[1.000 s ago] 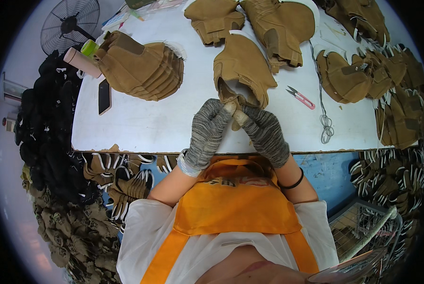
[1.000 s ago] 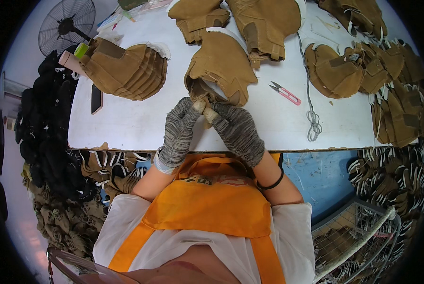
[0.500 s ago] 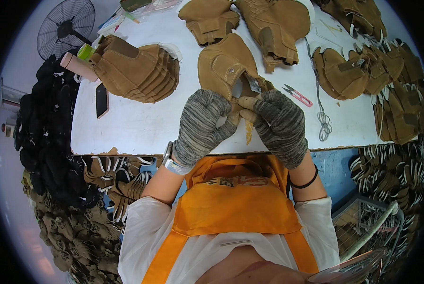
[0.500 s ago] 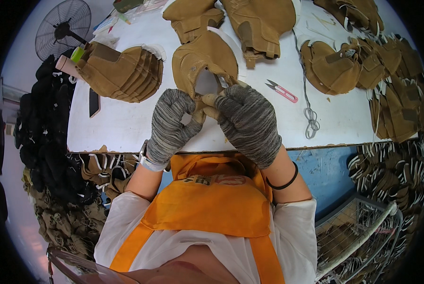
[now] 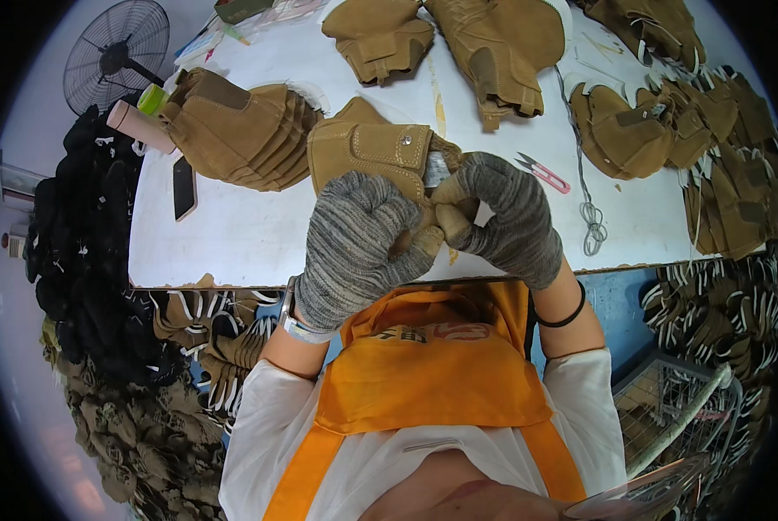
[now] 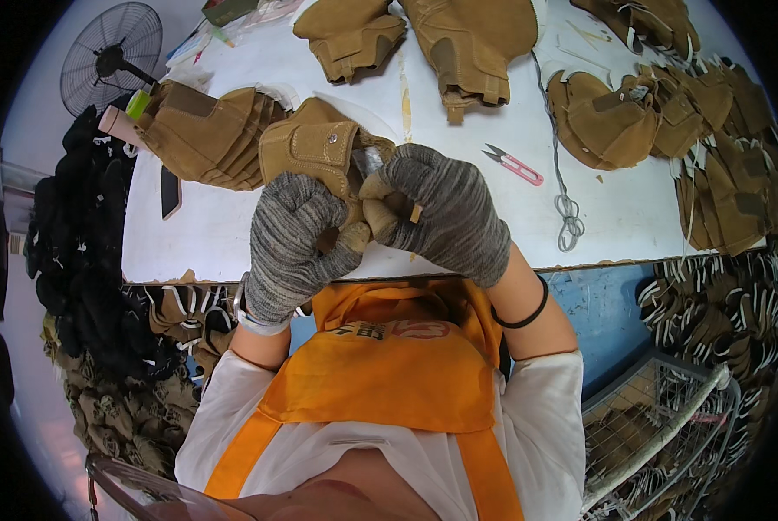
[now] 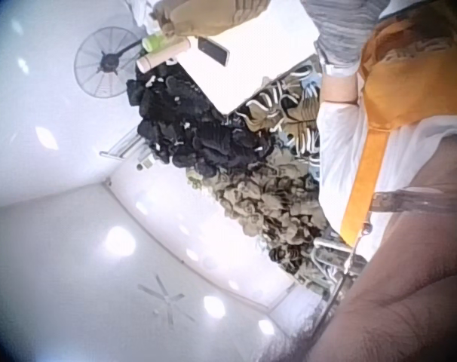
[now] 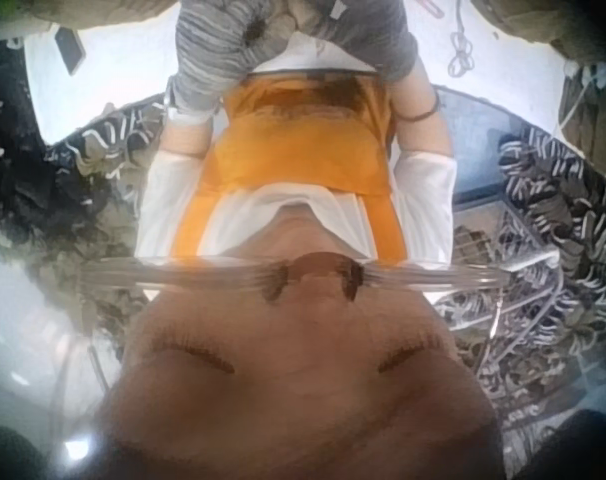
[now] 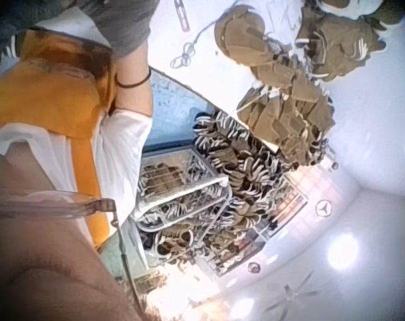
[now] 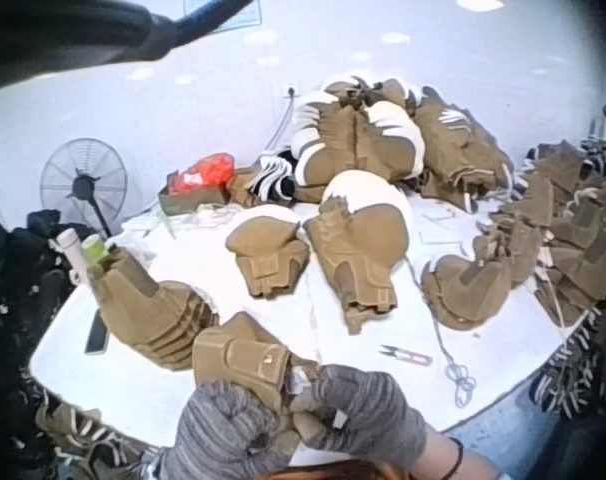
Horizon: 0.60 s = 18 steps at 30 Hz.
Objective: The person picks up various brown boot upper components from a table, turns them over, and uses a small nipper to trim loose threads or excess material.
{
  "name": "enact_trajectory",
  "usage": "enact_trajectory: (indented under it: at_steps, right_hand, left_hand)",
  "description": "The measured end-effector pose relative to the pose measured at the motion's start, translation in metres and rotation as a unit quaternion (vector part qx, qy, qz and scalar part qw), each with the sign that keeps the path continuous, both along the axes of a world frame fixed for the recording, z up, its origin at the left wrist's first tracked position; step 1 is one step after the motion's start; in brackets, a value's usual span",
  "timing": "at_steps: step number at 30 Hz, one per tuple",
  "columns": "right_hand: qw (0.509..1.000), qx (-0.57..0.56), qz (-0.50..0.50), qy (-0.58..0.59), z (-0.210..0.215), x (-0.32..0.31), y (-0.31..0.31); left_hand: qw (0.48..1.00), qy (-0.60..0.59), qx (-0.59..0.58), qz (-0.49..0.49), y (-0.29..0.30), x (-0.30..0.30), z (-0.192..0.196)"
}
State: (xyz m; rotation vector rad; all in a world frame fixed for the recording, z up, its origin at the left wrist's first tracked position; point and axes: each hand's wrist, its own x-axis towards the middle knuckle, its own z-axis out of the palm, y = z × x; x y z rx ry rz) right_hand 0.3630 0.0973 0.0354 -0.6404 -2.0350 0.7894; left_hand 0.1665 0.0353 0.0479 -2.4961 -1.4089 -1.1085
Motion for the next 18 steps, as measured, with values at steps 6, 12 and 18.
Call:
enact_trajectory:
  at_steps: [6, 12, 18]
  right_hand:
    - [0.965, -0.231, 0.059, 0.11, -0.048, -0.007, 0.022]
    - [0.938, -0.204, -0.198, 0.198, -0.059, 0.032, 0.045]
    - [0.803, 0.019, -0.459, -0.381, -0.104, 0.089, 0.074]
  left_hand:
    - [0.994, 0.008, -0.112, -0.001, 0.012, -0.012, -0.008]
    - [0.99, -0.06, -0.124, -0.007, 0.053, -0.023, -0.042]
    - [0.994, -0.076, -0.065, -0.039, 0.069, -0.017, -0.067]
